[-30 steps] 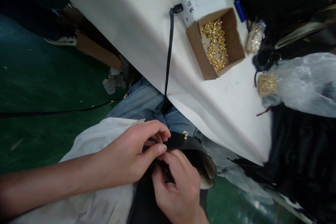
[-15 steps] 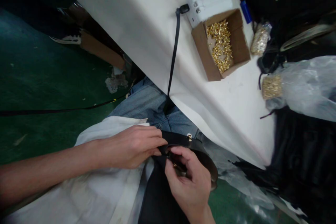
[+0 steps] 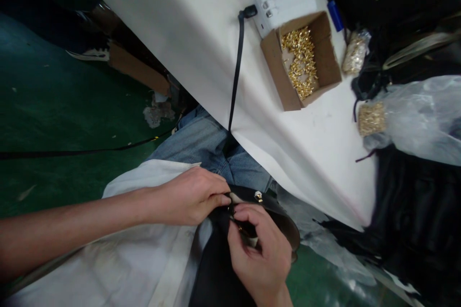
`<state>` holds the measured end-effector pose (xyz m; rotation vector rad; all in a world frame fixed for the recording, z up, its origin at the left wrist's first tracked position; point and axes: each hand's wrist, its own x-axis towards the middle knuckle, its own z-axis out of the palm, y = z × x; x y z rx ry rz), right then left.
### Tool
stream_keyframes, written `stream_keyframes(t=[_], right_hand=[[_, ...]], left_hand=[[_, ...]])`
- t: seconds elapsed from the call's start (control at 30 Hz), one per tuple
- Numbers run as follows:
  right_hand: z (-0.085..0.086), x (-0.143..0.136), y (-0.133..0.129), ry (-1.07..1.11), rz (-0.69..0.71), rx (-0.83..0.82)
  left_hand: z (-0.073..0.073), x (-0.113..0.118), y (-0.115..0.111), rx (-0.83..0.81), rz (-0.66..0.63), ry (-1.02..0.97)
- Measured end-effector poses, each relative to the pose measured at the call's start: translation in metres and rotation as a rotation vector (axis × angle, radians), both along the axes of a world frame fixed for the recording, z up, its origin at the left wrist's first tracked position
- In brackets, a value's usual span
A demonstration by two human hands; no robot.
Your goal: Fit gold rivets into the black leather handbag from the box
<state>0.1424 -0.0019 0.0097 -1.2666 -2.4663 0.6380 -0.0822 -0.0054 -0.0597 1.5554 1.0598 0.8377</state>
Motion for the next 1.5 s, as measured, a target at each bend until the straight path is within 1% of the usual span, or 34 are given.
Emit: stream_keyframes(t=[0.2, 0.37, 0.53, 0.7, 0.87, 0.97, 1.1, 1.17, 1.33, 1.43, 1.5], right_hand=[[-0.007, 0.007, -0.009, 0.053, -0.136, -0.09], [-0.009, 0.009, -0.014, 0.08, -0.201, -0.114], [-0.007, 0.004, -0.014, 0.077, -0.221, -0.105], [-0.004, -0.002, -0.011, 0.057, -0.231, -0.1], [0.002, -0.011, -0.004, 0.082, -0.156, -0.049], [0.005, -0.013, -0.003, 0.076, -0.121, -0.055], [0.006, -0.011, -0.008, -0.018, -0.223, -0.128], [0.007, -0.01, -0.01, -0.046, -0.244, -0.153], [0.014, -0.017, -0.006, -0.053, -0.16, -0.157], [0.019, -0.022, -0.001, -0.059, -0.07, -0.13], [0.021, -0.024, 0.002, -0.061, -0.013, -0.113]], left_hand=[[0.001, 0.01, -0.001, -0.069, 0.085, -0.034], [0.003, 0.014, -0.004, -0.092, 0.1, -0.071], [0.004, 0.013, -0.01, -0.032, 0.076, -0.092], [0.007, 0.007, -0.014, 0.009, 0.02, -0.071], [0.016, 0.0, -0.014, 0.003, -0.026, -0.036], [0.021, -0.002, -0.012, -0.015, -0.06, -0.033], [0.022, -0.002, -0.011, -0.049, -0.071, -0.061], [0.021, -0.001, -0.011, -0.058, -0.067, -0.088], [0.021, -0.001, -0.011, -0.07, -0.073, -0.115], [0.024, -0.004, -0.011, -0.071, -0.079, -0.118], [0.026, -0.006, -0.012, -0.087, -0.061, -0.147]])
